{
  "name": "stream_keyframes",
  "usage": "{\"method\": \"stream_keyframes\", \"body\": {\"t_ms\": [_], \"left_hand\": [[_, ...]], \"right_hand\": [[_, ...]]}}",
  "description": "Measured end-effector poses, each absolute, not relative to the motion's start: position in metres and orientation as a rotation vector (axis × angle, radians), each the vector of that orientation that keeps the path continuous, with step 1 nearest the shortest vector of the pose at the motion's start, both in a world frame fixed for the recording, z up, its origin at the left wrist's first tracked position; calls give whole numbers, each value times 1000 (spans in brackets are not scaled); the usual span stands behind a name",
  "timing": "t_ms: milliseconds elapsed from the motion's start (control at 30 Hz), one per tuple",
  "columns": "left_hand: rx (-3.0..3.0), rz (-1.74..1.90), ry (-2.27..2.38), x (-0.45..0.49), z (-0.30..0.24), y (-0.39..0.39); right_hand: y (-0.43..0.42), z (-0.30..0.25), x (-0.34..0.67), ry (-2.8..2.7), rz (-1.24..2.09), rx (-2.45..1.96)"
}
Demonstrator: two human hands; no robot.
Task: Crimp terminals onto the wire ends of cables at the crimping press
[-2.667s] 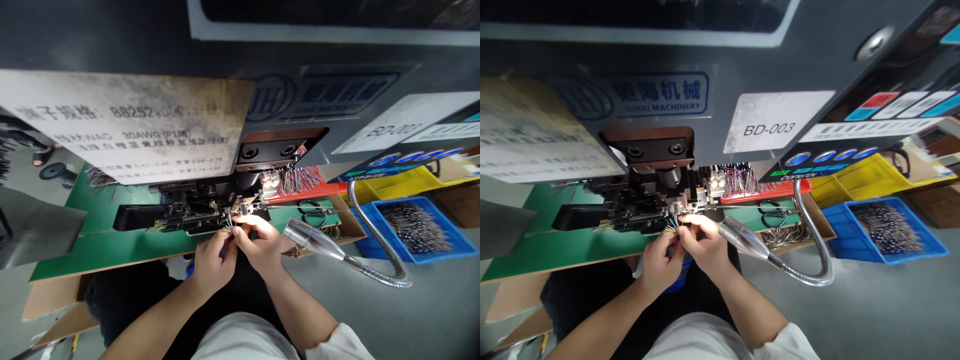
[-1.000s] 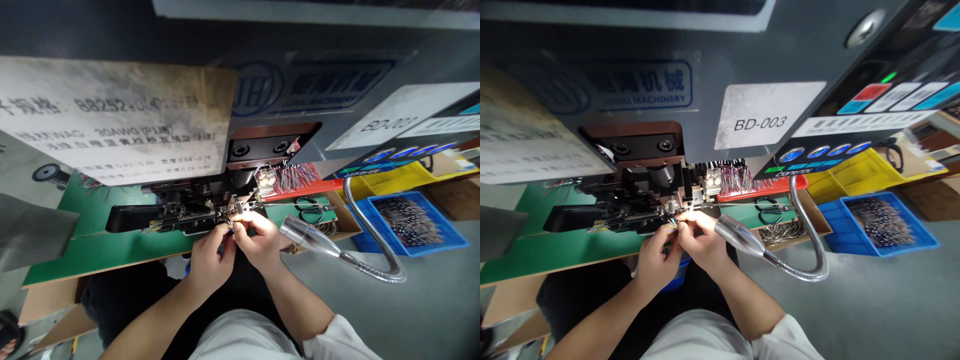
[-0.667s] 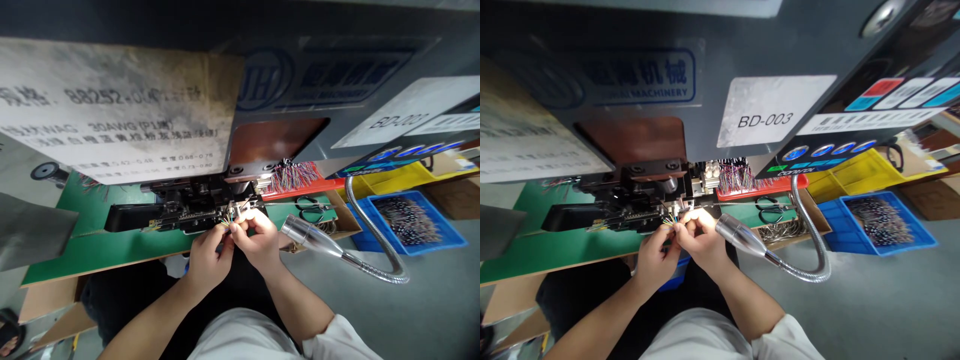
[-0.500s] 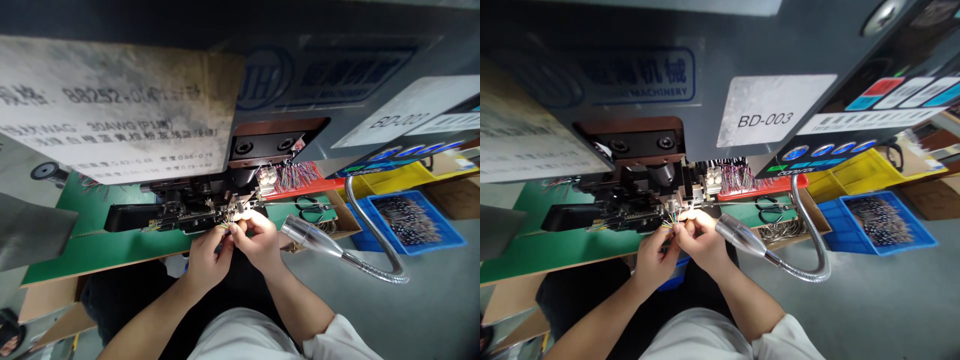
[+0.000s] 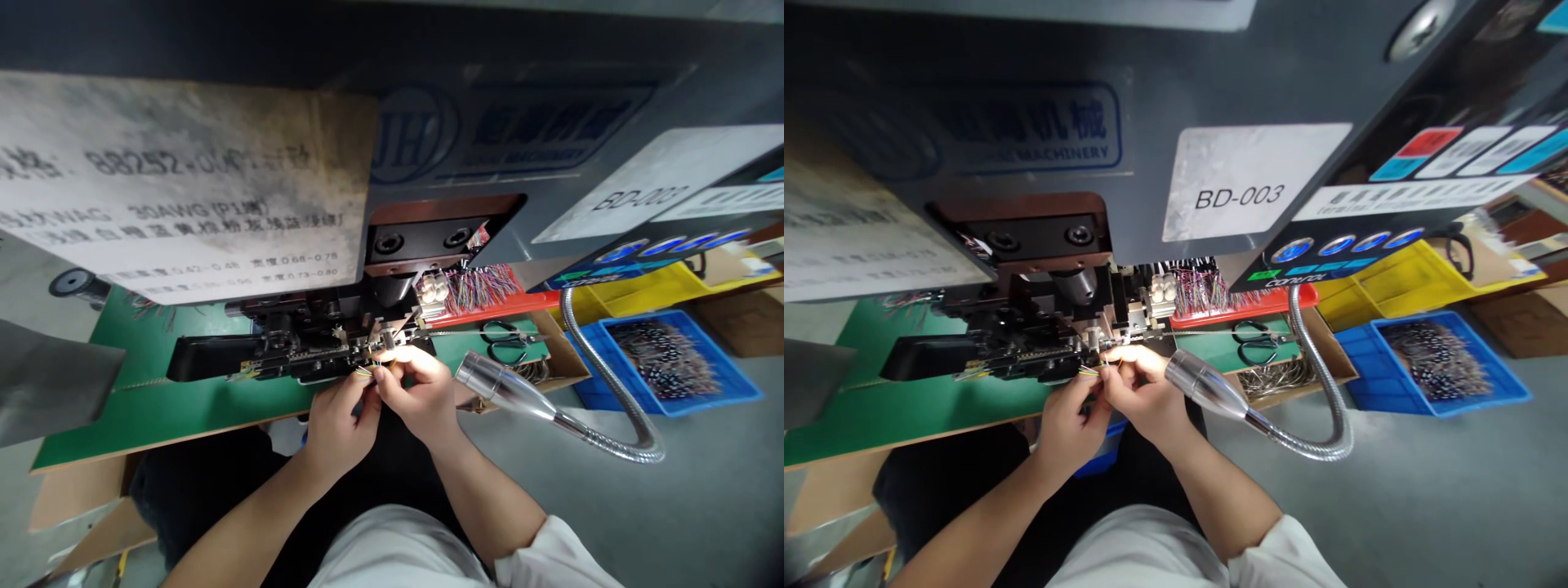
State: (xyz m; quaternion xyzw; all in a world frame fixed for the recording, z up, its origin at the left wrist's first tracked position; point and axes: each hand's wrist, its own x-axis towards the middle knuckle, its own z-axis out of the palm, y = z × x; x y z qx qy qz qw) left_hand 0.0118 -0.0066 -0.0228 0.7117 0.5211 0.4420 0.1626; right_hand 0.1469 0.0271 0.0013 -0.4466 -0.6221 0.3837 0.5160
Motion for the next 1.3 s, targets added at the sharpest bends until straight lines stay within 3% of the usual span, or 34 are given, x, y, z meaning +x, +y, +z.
{"method": "stream_keyframes", "body": {"t_ms": [933, 1300], "left_hand": [[1902, 1222, 1413, 9, -20, -10], [1929, 1216, 1494, 12, -19, -9]], "right_hand": [[28, 8, 148, -1458, 1106, -1107], [27, 5, 148, -1522, 949, -1136]]}}
